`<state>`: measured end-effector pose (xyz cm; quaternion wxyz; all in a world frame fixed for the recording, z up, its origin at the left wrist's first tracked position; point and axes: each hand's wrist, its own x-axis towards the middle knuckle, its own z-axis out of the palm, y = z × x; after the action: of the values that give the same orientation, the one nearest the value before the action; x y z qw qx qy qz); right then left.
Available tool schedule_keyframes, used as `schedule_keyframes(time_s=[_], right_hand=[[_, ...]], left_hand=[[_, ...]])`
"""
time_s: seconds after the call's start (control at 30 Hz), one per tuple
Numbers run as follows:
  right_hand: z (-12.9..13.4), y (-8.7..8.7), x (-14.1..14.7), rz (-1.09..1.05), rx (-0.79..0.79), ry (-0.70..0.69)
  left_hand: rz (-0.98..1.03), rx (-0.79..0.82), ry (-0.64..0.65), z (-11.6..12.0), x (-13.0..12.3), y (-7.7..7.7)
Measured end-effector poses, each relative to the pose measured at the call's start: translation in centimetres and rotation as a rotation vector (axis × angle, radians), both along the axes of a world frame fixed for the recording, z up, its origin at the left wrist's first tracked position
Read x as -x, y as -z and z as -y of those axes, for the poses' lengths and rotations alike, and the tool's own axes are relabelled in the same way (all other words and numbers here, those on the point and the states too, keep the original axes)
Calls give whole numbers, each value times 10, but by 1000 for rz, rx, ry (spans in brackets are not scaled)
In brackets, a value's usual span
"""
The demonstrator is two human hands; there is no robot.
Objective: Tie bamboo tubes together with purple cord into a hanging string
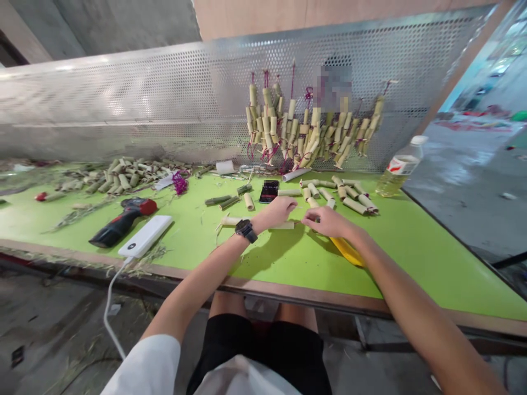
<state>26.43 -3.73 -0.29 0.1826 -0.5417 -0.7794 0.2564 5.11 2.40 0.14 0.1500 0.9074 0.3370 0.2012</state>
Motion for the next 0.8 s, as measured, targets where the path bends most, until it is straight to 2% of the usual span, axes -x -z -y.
schedule_keyframes(time_s=[0.2, 0.4, 0.5, 0.67, 0.8], right_hand=[[4, -6, -3, -179, 23, -15], [-2, -7, -15, -321, -28, 6], [-6, -5, -21, -371, -44, 73], [-9, -3, -27, -316, -190, 213], [-13, -1, -32, -315, -256, 248]], left_hand=[[75, 79, 35, 8, -2, 24], [141, 164, 46, 17, -7, 38], [160, 182, 30, 18, -7, 39], [139, 206, 10, 18, -6, 34], [138, 220, 0, 20, -5, 31]])
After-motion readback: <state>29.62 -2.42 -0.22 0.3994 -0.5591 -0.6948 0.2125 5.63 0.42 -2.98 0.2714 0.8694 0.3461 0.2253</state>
